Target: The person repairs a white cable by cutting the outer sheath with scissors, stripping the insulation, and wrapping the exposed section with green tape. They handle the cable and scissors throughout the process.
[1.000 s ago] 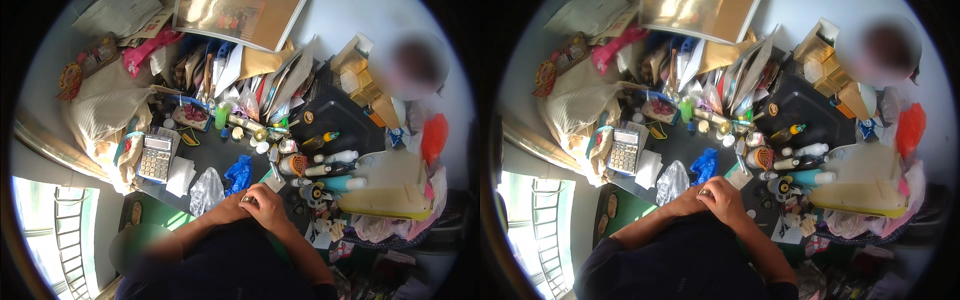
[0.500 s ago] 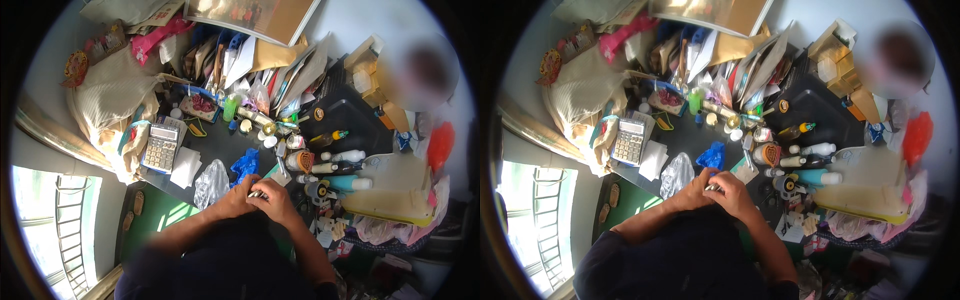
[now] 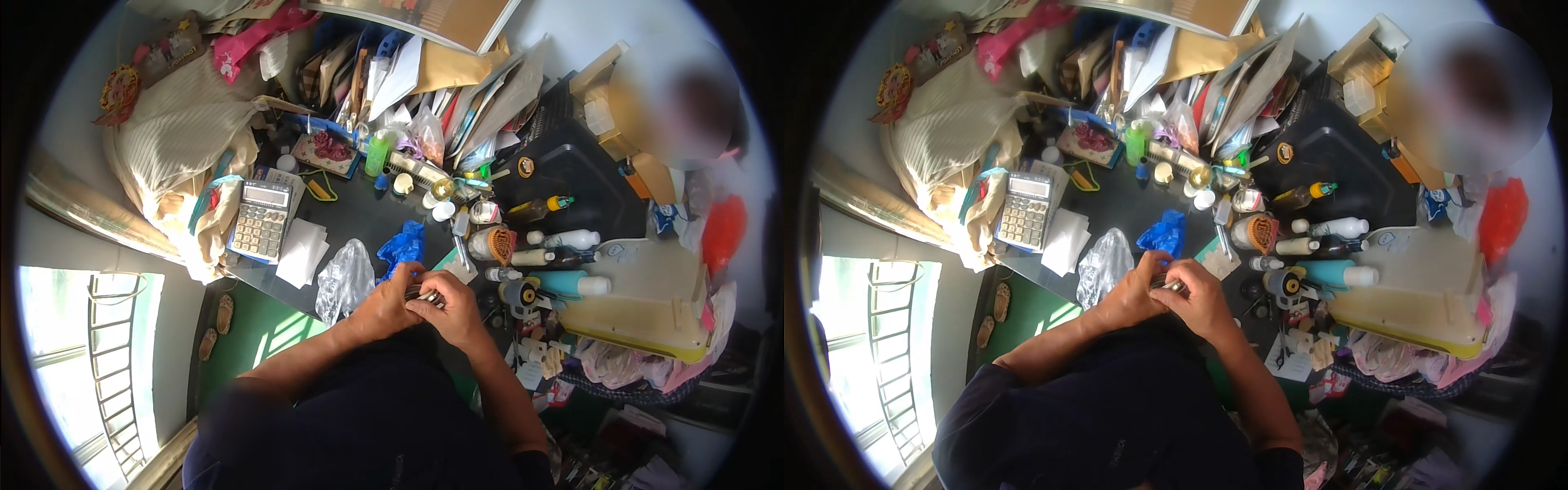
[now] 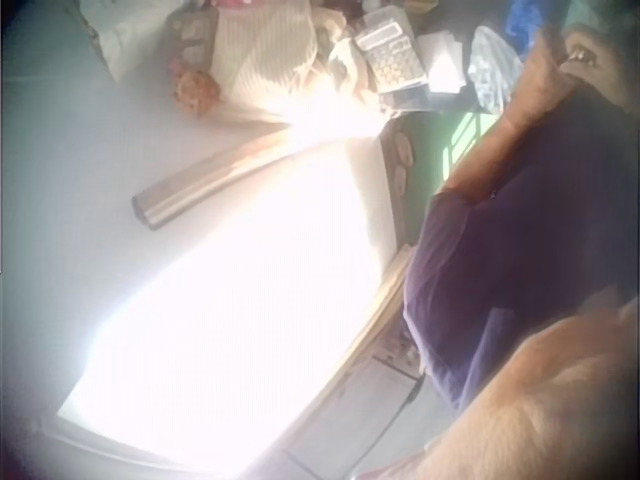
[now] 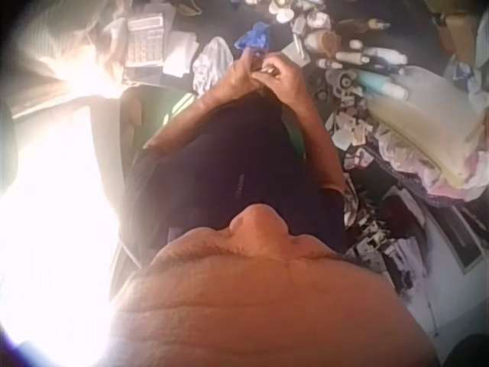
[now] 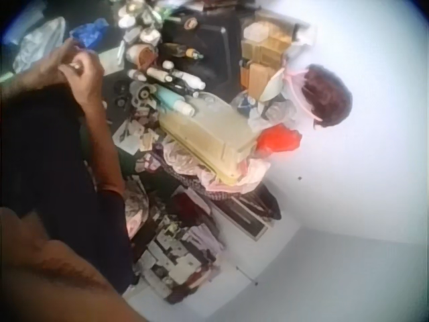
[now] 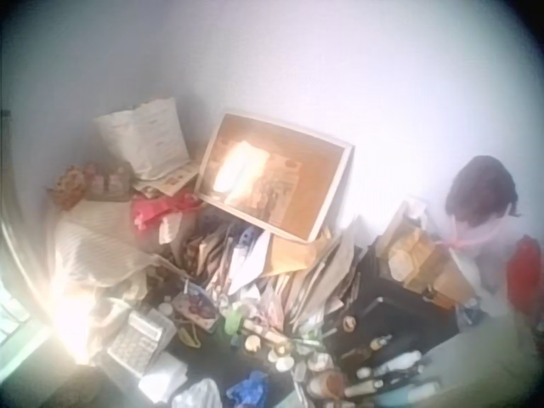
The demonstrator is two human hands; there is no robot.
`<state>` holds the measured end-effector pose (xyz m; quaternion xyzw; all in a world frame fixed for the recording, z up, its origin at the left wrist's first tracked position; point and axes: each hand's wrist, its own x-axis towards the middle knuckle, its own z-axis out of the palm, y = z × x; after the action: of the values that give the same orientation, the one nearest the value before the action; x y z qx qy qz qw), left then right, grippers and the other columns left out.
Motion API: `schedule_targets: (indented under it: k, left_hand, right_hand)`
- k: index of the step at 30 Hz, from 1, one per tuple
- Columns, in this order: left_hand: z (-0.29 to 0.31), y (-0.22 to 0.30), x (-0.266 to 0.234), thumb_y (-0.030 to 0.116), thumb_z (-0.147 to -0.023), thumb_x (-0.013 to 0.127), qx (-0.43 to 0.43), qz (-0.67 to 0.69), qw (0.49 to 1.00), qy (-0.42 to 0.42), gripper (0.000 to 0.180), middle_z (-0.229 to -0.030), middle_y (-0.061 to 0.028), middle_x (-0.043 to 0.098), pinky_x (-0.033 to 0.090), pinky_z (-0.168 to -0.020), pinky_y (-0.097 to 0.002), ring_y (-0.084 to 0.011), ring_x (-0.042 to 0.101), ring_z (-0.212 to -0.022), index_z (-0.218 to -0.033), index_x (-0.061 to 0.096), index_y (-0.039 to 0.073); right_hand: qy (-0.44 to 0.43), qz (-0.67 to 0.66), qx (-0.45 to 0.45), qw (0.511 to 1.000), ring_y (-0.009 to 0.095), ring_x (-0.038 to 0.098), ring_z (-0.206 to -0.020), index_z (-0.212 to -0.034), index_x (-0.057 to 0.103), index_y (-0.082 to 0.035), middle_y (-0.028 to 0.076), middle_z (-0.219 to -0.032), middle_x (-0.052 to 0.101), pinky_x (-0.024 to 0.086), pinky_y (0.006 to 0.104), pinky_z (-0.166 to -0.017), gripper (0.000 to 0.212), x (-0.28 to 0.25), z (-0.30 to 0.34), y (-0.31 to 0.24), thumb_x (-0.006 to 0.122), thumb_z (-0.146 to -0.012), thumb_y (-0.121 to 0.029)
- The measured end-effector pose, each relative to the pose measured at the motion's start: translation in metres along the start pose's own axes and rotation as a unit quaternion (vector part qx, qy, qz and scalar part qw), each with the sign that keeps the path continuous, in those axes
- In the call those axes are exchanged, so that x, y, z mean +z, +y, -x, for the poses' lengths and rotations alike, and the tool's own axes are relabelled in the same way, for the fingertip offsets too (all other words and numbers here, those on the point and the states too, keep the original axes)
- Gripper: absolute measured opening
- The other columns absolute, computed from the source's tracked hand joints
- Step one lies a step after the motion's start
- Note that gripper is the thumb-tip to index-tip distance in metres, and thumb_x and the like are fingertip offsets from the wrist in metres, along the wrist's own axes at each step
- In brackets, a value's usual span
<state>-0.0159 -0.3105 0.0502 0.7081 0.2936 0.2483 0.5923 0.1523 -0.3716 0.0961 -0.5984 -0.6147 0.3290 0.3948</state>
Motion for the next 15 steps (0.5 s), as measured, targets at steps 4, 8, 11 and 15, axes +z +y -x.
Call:
schedule_targets:
  k: [4, 8, 11, 15]
  left_hand:
    - [0.0, 0.017, -0.007, 0.011, -0.079, 0.083, -0.012, -0.008, 1.0, -0.002, 0.072, -0.113, -0.0266, 0.069, 0.058, -0.087, -0.0481, -0.0426, 0.069, -0.108, -0.135, 0.038, 0.004]
    - [0.002, 0.015, -0.01, 0.017, -0.081, 0.084, -0.014, -0.002, 1.0, -0.022, 0.067, -0.11, -0.0254, 0.07, 0.057, -0.087, -0.0479, -0.0433, 0.069, -0.106, -0.133, 0.043, 0.003]
    - [0.005, 0.007, -0.016, 0.024, -0.086, 0.081, -0.05, -0.042, 0.995, -0.081, 0.061, -0.108, -0.0254, 0.069, 0.055, -0.087, -0.0493, -0.0447, 0.067, -0.107, -0.13, 0.047, 0.002]
    - [0.012, -0.001, -0.013, 0.022, -0.091, 0.074, -0.074, -0.072, 0.988, -0.112, 0.049, -0.107, -0.0274, 0.068, 0.052, -0.084, -0.0503, -0.0476, 0.066, -0.105, -0.127, 0.049, 0.0]
  right_hand:
    - [0.029, -0.033, -0.013, 0.999, 0.018, 0.07, -0.082, -0.091, 0.063, -0.002, 0.01, -0.101, 0.072, 0.056, 0.0298, -0.069, 0.029, 0.001, 0.003, 0.007, 0.088, -0.078, -0.008]
    - [0.053, -0.05, 0.006, 0.997, 0.018, 0.072, -0.085, -0.093, 0.064, -0.003, 0.01, -0.101, 0.073, 0.057, 0.03, -0.069, 0.029, 0.006, 0.008, 0.015, 0.088, -0.077, -0.008]
    - [0.059, -0.031, 0.023, 0.998, 0.018, 0.072, -0.083, -0.094, 0.065, -0.003, 0.009, -0.098, 0.073, 0.057, 0.031, -0.068, 0.029, 0.008, 0.01, 0.011, 0.088, -0.078, -0.009]
    - [0.031, 0.04, 0.037, 0.998, 0.022, 0.071, -0.078, -0.098, 0.064, -0.004, 0.009, -0.096, 0.07, 0.057, 0.0329, -0.066, 0.029, 0.013, 0.013, 0.002, 0.086, -0.081, -0.014]
